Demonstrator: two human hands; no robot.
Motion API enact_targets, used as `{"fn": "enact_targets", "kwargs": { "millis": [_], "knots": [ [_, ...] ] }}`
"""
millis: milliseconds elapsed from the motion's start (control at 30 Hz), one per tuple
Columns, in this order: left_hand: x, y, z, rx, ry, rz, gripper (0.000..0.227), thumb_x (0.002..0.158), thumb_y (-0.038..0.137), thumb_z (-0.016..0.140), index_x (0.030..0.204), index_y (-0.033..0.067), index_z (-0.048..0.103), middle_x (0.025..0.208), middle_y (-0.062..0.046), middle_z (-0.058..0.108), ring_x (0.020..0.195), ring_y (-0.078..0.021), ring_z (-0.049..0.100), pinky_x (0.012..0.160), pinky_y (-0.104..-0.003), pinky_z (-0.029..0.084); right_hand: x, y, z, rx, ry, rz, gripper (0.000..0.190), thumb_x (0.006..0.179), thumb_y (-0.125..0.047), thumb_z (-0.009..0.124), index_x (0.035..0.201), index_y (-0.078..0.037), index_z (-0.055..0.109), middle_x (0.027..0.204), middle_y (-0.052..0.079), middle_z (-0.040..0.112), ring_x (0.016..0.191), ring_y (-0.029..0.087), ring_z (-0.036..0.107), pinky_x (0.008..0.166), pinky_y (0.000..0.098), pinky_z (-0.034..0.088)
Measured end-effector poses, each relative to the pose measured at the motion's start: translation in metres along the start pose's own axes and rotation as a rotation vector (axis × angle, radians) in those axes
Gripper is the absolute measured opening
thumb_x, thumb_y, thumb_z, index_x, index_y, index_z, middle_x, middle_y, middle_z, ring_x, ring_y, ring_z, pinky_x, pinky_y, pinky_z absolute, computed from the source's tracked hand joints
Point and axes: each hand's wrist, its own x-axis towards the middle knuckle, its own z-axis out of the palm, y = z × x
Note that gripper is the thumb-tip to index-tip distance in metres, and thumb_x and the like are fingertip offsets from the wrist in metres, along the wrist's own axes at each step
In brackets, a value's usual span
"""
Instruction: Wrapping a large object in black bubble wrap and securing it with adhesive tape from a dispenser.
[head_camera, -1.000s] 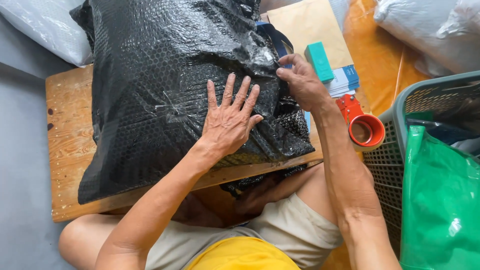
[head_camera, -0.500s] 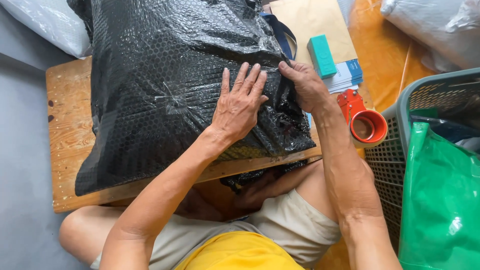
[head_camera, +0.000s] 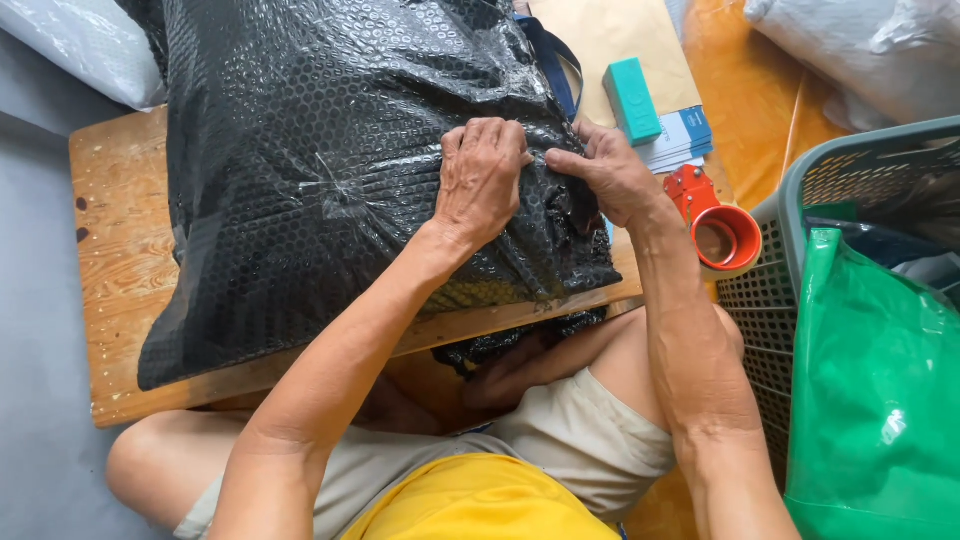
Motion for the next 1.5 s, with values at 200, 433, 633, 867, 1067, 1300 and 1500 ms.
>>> {"fn": "enact_targets", "kwargs": {
  "millis": [200,433,633,867,1067,1300,1500],
  "knots": [
    [-0.002,0.000,-0.002,-0.017,0.010,-0.004,0.016,0.102,0.030,0.058,0.097,0.0173,0.049,0.090,-0.003,0.056,0.110,-0.0240,0.059,0.101,-0.042,0.038,-0.003,0.006,-0.052,-0.282,-0.031,0.074,0.022,0.096,-0.018,0.076,0.106,-0.004,0.063,0.083,0.006,0.072,0.067,0.012,0.072,0.058,0.0267,0.062],
    [-0.002,0.003,-0.005,-0.073,0.002,0.012,0.013,0.104,0.030,0.056,0.101,0.0185,0.050,0.095,-0.002,0.055,0.115,-0.0230,0.056,0.105,-0.045,0.035,-0.031,-0.009,-0.057,-0.294,-0.128,0.185,0.051,0.095,-0.029,0.073,0.136,-0.006,0.053,0.091,0.009,0.067,0.074,0.016,0.066,0.062,0.0308,0.057],
    [0.013,0.016,0.001,-0.226,-0.181,0.165,0.038,0.100,0.023,0.064,0.137,0.0230,0.053,0.149,-0.010,0.047,0.147,-0.0365,0.019,0.109,-0.076,0.000,-0.051,-0.022,-0.051,-0.184,-0.158,0.183,0.073,0.085,-0.012,0.075,0.151,-0.009,0.045,0.103,0.011,0.064,0.086,0.018,0.066,0.069,0.0274,0.058],
    [0.064,0.031,-0.012,-0.297,-0.664,0.292,0.053,0.089,0.023,0.055,0.141,0.0311,0.053,0.088,-0.004,0.075,0.137,-0.0355,0.042,0.107,-0.089,-0.011,-0.067,-0.025,-0.047,-0.202,-0.155,0.137,0.108,0.063,0.011,0.076,0.160,-0.012,0.036,0.116,0.014,0.060,0.100,0.016,0.055,0.083,0.0268,0.055],
    [0.095,0.038,-0.032,-0.225,-0.931,0.185,0.021,0.081,0.040,0.077,0.086,0.0195,0.077,0.093,-0.001,0.060,0.107,-0.0238,0.049,0.116,-0.083,0.007,-0.069,-0.013,-0.057,-0.006,-0.300,0.165,0.107,0.069,0.015,0.075,0.161,-0.009,0.026,0.110,0.011,0.058,0.095,0.014,0.057,0.073,0.0260,0.058],
    [0.093,0.029,-0.035,-0.295,-1.171,0.064,0.048,0.082,0.055,0.067,0.121,0.0265,0.074,0.122,-0.009,0.071,0.137,-0.0389,0.049,0.109,-0.083,-0.019,-0.055,0.003,-0.071,-0.199,-0.218,-0.080,0.099,0.073,0.025,0.069,0.160,-0.005,0.031,0.101,0.021,0.066,0.091,0.026,0.072,0.080,0.0455,0.066],
    [0.095,-0.004,0.014,-0.369,-0.880,0.102,0.019,0.089,0.032,0.077,0.106,0.0235,0.079,0.094,-0.007,0.073,0.107,-0.0340,0.068,0.102,-0.060,0.039,-0.071,-0.008,-0.068,-0.259,-0.254,-0.129,0.087,0.075,0.022,0.068,0.155,0.000,0.039,0.092,0.020,0.069,0.084,0.024,0.074,0.079,0.0426,0.066]
  ]
}}
